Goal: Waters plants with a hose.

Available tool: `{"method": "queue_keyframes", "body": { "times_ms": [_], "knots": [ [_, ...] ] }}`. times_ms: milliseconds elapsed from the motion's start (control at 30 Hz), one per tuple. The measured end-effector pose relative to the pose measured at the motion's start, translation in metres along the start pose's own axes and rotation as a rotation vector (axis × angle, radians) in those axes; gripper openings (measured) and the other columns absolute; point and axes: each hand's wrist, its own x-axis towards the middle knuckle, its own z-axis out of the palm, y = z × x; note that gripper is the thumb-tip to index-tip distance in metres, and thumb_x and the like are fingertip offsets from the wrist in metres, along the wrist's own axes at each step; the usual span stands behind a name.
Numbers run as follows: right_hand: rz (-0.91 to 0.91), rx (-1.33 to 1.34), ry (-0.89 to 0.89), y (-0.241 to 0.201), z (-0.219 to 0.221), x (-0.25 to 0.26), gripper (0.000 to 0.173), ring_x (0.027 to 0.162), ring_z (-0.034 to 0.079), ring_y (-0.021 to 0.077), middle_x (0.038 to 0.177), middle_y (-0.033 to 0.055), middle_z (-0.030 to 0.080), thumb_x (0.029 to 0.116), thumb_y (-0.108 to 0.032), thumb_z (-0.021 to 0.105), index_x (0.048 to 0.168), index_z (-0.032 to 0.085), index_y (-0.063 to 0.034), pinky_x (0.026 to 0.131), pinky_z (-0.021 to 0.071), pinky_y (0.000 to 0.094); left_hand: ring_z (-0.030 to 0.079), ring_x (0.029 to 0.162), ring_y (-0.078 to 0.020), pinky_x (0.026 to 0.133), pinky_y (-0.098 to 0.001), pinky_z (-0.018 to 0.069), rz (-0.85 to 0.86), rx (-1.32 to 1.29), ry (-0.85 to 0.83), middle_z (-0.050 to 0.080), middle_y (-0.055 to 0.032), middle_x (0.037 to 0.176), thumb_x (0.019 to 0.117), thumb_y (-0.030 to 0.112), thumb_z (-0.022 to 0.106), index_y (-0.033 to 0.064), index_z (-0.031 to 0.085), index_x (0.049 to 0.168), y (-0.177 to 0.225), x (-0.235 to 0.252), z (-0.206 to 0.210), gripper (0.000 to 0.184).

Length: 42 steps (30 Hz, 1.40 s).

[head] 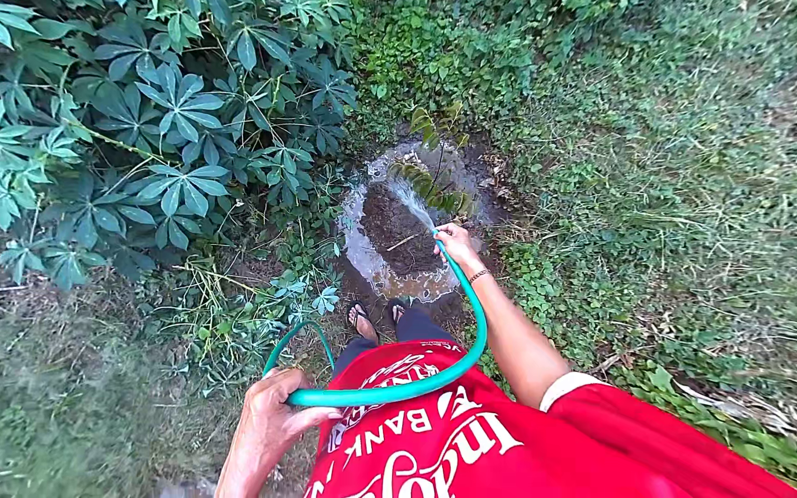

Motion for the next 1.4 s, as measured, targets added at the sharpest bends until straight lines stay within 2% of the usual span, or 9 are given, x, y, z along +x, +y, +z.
{"method": "queue_keyframes", "body": {
  "times_ms": [300, 433, 633, 800, 1000, 1100, 1167, 1300, 1400],
  "knots": [
    [0.035, -0.12, -0.197, 0.043, 0.023, -0.011, 0.026, 0.046, 0.053, 0.0094, 0.069, 0.0065, 0.063, 0.1073, -0.023, 0.054, 0.127, 0.061, -0.0079, 0.045, 0.0448, 0.0235, 0.047, 0.053, -0.003, 0.058, -0.0284, 0.0417, -0.062, 0.041, 0.051, 0.048, 0.0124, 0.056, 0.0716, 0.08, 0.073, 0.0234, 0.054, 0.061, 0.025, -0.038, 0.014, 0.06],
    [0.179, -0.213, -0.279, 0.078, 0.009, -0.021, 0.028, 0.052, 0.055, 0.0116, 0.078, 0.0093, 0.064, 0.1079, -0.019, 0.052, 0.13, 0.059, -0.0037, 0.05, 0.0481, 0.0259, 0.045, 0.053, -0.0027, 0.058, -0.028, 0.0409, -0.095, 0.061, 0.067, 0.047, 0.0123, 0.055, 0.0715, 0.078, 0.074, 0.023, 0.054, 0.061, 0.048, -0.053, 0.039, 0.06],
    [0.217, -0.225, -0.178, 0.128, -0.062, -0.026, 0.029, 0.055, 0.056, 0.0124, 0.082, 0.01, 0.065, 0.1074, -0.019, 0.052, 0.129, 0.06, -0.002, 0.053, 0.0502, 0.0275, 0.049, 0.055, -0.0043, 0.061, -0.0312, 0.0451, -0.133, 0.105, 0.006, 0.051, 0.0117, 0.056, 0.0716, 0.081, 0.071, 0.0229, 0.056, 0.061, 0.095, -0.066, 0.09, 0.061],
    [0.006, -0.231, -0.024, 0.121, -0.124, -0.019, 0.034, 0.057, 0.059, 0.0194, 0.086, 0.014, 0.068, 0.1074, -0.026, 0.052, 0.135, 0.058, -0.0057, 0.054, 0.0527, 0.0386, 0.051, 0.056, -0.0066, 0.065, -0.0333, 0.0461, -0.152, 0.107, -0.027, 0.051, 0.0096, 0.057, 0.0716, 0.08, 0.072, 0.0215, 0.053, 0.06, 0.13, -0.078, 0.122, 0.062],
    [-0.054, -0.254, 0.124, 0.115, -0.165, -0.033, 0.036, 0.057, 0.058, 0.0186, 0.086, 0.012, 0.065, 0.1064, -0.031, 0.051, 0.136, 0.056, -0.0106, 0.054, 0.0522, 0.0381, 0.051, 0.055, -0.0077, 0.064, -0.0336, 0.0441, -0.172, 0.138, 0.034, 0.051, 0.0082, 0.056, 0.0734, 0.08, 0.071, 0.0204, 0.053, 0.06, 0.151, -0.106, 0.147, 0.063],
    [0.029, -0.39, 0.054, 0.142, -0.156, -0.029, 0.038, 0.064, 0.063, 0.0231, 0.093, 0.0185, 0.068, 0.1088, -0.027, 0.048, 0.132, 0.058, 0.001, 0.063, 0.0566, 0.0429, 0.054, 0.057, -0.0114, 0.066, -0.0352, 0.0452, -0.208, 0.134, 0.076, 0.054, 0.0044, 0.058, 0.0761, 0.078, 0.07, 0.0171, 0.054, 0.061, 0.164, -0.118, 0.151, 0.064],
    [0.117, -0.536, -0.149, 0.173, -0.129, -0.025, 0.039, 0.067, 0.064, 0.0224, 0.095, 0.0193, 0.068, 0.1087, -0.025, 0.045, 0.13, 0.058, 0.0048, 0.065, 0.0572, 0.0419, 0.057, 0.058, -0.0137, 0.068, -0.0366, 0.048, -0.241, 0.133, 0.108, 0.057, 0.0013, 0.059, 0.0774, 0.075, 0.071, 0.0146, 0.057, 0.062, 0.171, -0.128, 0.151, 0.064],
    [0.284, -0.813, -0.609, 0.216, -0.035, -0.048, 0.032, 0.058, 0.056, 0.0145, 0.086, 0.0124, 0.064, 0.1098, -0.021, 0.047, 0.125, 0.059, 0.0043, 0.056, 0.0505, 0.032, 0.06, 0.06, -0.0169, 0.069, -0.0384, 0.0494, -0.349, 0.111, 0.171, 0.059, -0.0022, 0.061, 0.0798, 0.07, 0.073, 0.0118, 0.059, 0.066, 0.178, -0.159, 0.143, 0.061],
    [0.338, -0.909, -0.782, 0.242, 0.021, -0.059, 0.028, 0.053, 0.052, 0.0125, 0.077, 0.0082, 0.061, 0.1083, -0.018, 0.049, 0.121, 0.061, 0.0036, 0.051, 0.0474, 0.0287, 0.06, 0.06, -0.0178, 0.069, -0.0388, 0.0485, -0.44, 0.095, 0.247, 0.06, -0.003, 0.061, 0.0809, 0.069, 0.073, 0.0113, 0.059, 0.066, 0.174, -0.185, 0.136, 0.061]
  ]
}}
